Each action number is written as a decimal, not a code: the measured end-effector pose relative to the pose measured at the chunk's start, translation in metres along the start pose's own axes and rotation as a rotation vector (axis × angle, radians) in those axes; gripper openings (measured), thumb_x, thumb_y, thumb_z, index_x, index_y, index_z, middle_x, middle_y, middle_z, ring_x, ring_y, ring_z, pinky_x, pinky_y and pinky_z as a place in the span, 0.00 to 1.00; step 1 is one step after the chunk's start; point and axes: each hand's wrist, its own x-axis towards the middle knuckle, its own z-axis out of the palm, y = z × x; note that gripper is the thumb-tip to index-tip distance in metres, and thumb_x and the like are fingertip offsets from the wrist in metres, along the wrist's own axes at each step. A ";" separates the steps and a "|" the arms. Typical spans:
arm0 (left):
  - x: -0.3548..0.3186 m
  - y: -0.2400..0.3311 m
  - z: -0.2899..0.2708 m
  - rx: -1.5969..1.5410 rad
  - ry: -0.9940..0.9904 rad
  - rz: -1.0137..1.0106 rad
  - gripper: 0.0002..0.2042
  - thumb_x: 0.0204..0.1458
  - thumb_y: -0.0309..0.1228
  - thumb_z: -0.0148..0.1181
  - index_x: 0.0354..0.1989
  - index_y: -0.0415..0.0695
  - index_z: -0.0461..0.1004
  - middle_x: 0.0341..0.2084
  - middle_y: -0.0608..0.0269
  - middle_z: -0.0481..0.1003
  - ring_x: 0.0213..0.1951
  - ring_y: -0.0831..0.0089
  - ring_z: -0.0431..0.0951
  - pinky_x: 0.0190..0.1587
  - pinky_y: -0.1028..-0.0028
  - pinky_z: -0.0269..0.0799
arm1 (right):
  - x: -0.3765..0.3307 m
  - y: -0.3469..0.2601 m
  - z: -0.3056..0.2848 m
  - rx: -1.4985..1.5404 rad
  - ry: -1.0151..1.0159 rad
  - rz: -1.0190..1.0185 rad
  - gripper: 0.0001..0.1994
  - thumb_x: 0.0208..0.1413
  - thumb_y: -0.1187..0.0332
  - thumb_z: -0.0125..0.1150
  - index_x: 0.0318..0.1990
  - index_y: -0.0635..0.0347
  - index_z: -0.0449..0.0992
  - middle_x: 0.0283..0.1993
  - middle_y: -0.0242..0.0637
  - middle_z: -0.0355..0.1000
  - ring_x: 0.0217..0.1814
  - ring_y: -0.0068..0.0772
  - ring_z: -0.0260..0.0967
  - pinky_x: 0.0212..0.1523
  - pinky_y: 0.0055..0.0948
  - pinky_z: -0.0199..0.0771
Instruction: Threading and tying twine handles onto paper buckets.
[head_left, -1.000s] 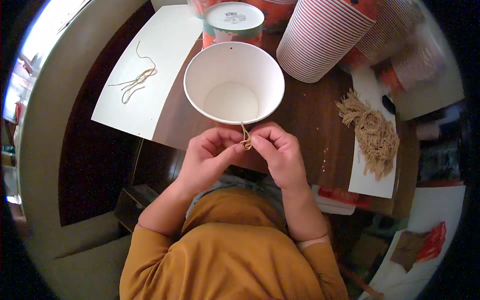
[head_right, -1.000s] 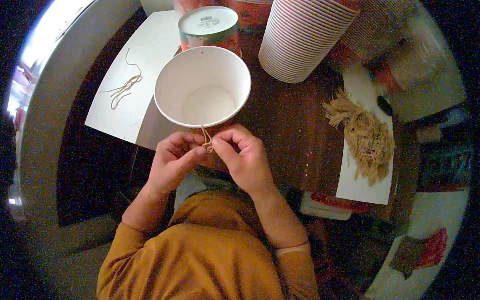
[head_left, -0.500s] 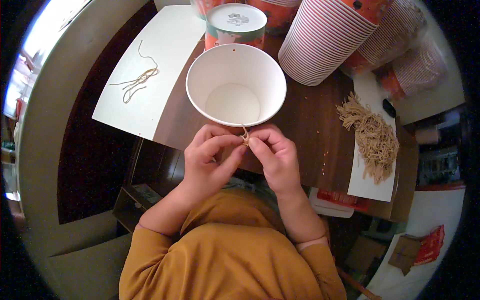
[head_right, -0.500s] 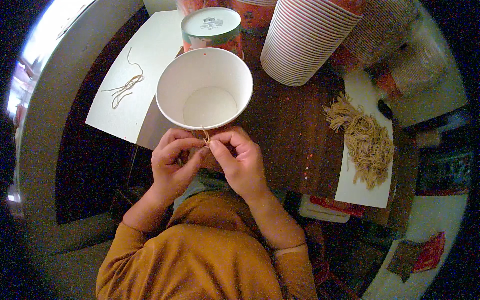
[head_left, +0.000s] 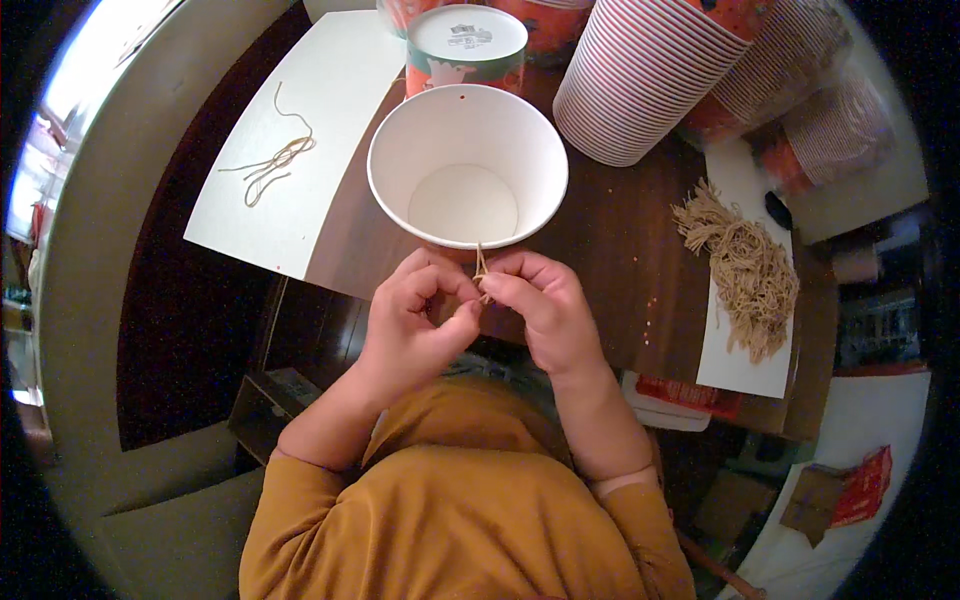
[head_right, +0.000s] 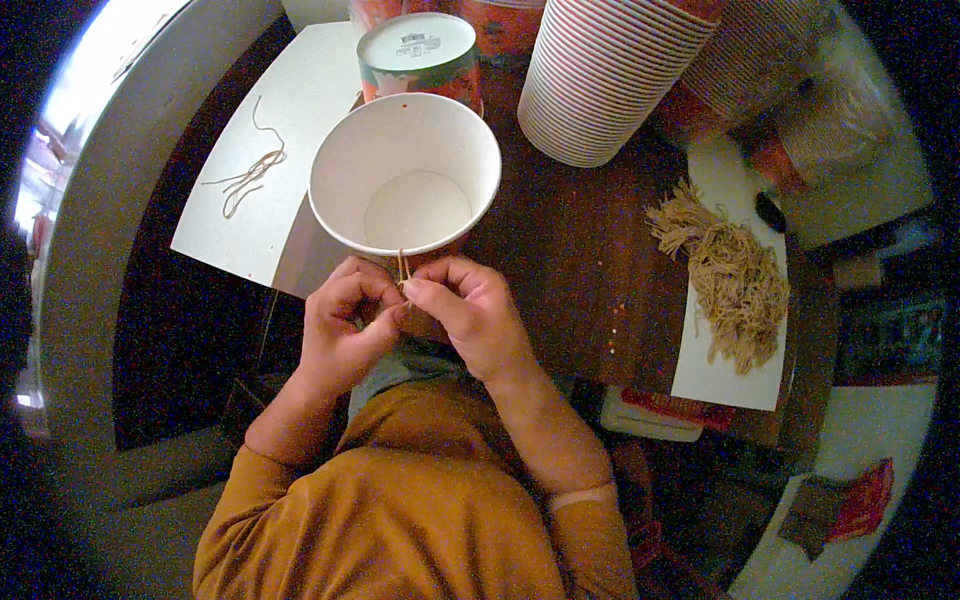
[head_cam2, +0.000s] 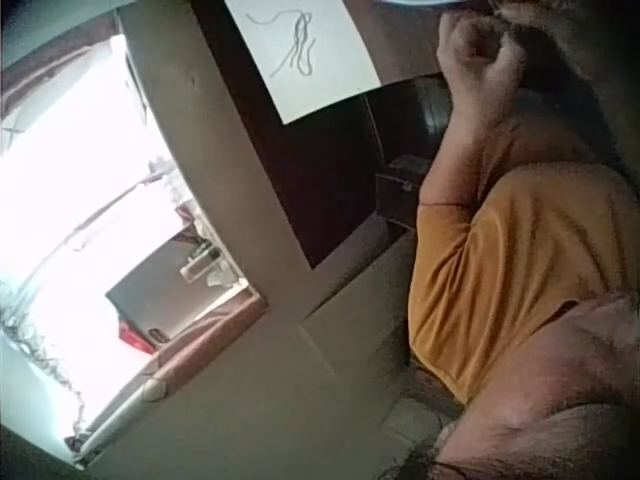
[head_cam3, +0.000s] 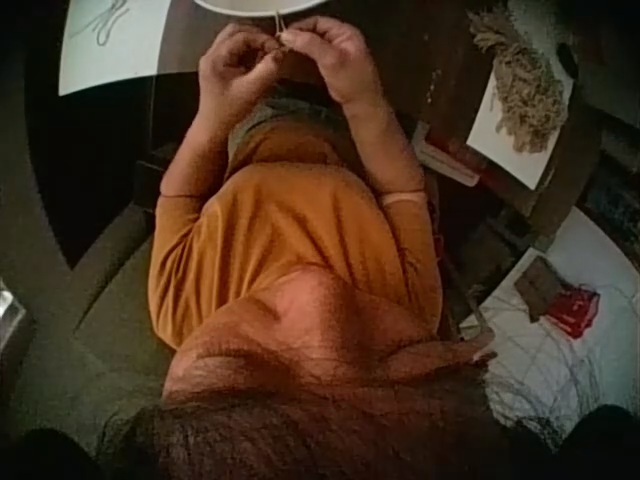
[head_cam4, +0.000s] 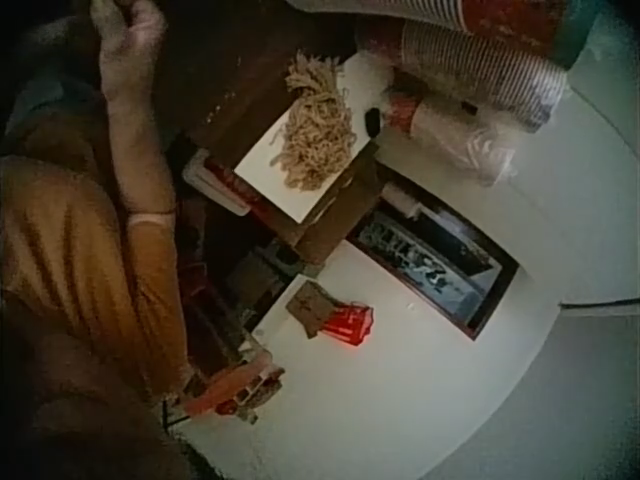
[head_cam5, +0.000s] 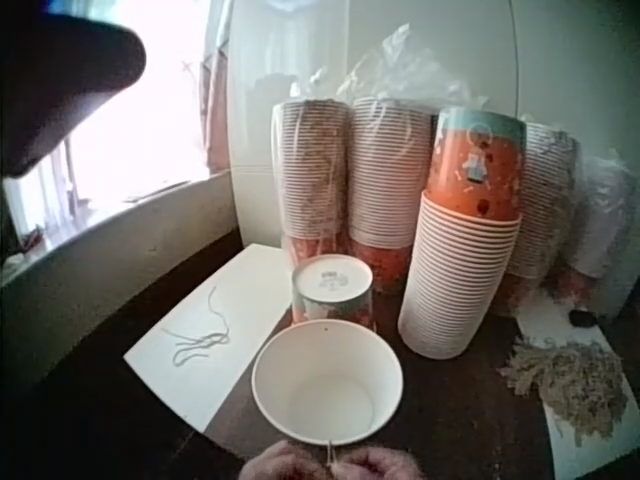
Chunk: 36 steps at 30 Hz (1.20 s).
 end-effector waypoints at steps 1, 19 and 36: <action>0.000 -0.001 -0.002 0.000 0.000 0.000 0.02 0.41 0.20 0.59 0.23 0.39 0.72 0.26 0.66 0.69 0.24 0.81 0.67 0.26 0.82 0.61 | 0.000 -0.002 0.001 0.038 -0.006 0.025 0.06 0.53 0.69 0.59 0.32 0.63 0.75 0.29 0.27 0.72 0.29 0.15 0.66 0.31 0.16 0.67; -0.004 -0.013 -0.005 -0.348 -0.073 -0.033 0.04 0.44 0.20 0.58 0.26 0.40 0.70 0.34 0.67 0.66 0.32 0.83 0.64 0.32 0.84 0.59 | 0.009 0.006 -0.011 0.174 0.015 0.073 0.08 0.53 0.69 0.57 0.38 0.62 0.75 0.31 0.29 0.73 0.29 0.17 0.62 0.33 0.17 0.62; -0.009 -0.025 -0.002 -0.461 0.031 -0.018 0.04 0.44 0.19 0.57 0.29 0.39 0.71 0.36 0.62 0.68 0.34 0.81 0.67 0.37 0.82 0.62 | 0.012 0.006 -0.013 0.162 0.022 0.012 0.07 0.54 0.68 0.55 0.34 0.60 0.76 0.30 0.28 0.73 0.27 0.15 0.61 0.30 0.16 0.60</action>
